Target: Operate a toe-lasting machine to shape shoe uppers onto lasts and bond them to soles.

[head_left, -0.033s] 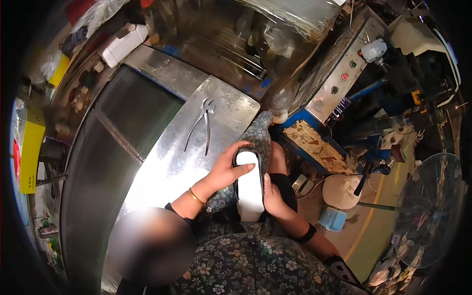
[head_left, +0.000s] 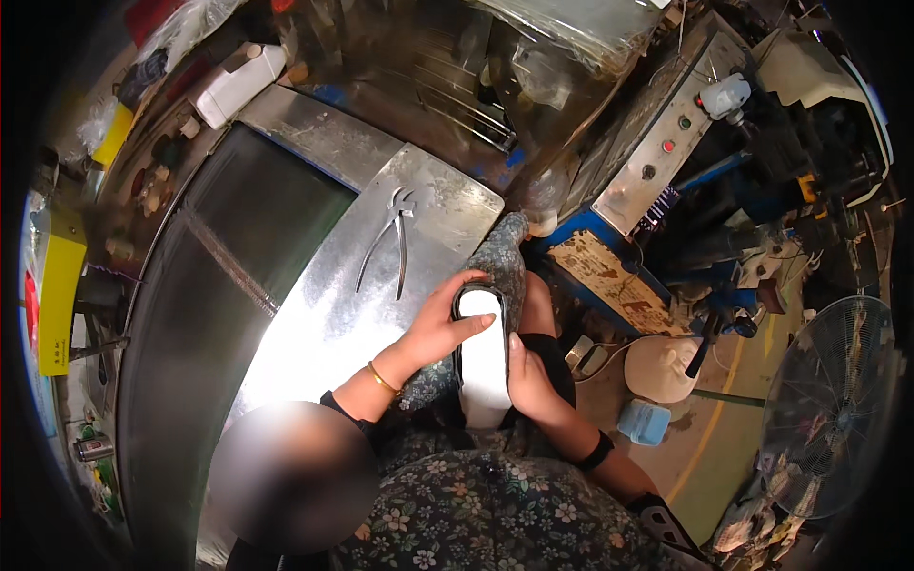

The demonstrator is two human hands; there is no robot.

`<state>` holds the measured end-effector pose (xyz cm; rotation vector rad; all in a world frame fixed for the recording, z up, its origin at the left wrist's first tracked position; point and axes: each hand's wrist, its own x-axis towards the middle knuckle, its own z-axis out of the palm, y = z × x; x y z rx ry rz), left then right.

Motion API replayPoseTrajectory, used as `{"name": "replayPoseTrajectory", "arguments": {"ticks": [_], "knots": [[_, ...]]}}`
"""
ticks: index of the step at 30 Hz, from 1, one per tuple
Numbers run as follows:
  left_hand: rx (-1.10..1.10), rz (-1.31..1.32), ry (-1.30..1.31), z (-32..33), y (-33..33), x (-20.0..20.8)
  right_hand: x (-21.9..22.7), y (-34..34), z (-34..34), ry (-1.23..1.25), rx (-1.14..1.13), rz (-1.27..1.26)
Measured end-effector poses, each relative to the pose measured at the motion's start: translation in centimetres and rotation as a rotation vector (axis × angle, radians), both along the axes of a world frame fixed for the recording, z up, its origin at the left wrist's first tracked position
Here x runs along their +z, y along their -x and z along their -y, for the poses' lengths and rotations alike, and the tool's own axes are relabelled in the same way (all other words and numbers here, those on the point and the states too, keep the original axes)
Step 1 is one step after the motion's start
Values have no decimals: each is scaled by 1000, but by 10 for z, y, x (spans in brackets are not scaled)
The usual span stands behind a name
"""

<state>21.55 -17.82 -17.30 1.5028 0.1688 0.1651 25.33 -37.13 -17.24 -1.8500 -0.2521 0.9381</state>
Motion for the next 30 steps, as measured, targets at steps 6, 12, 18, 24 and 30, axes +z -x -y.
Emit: {"name": "replayPoseTrajectory", "arguments": {"ticks": [6,12,18,24,30], "knots": [[-37,-63,12,-5,-12,9,26,-6,-29,495,232,1073],[-186,-142,-196,-2,-14,8,-17,9,13,-138,70,572],[416,-411,64,20,4,-39,-7,3,-27,-349,-128,139],[162,-630,-1169,9,23,38,25,23,-46,60,135,363],[380,-295,-1016,31,65,9,-4,30,-46,-172,22,737]]}}
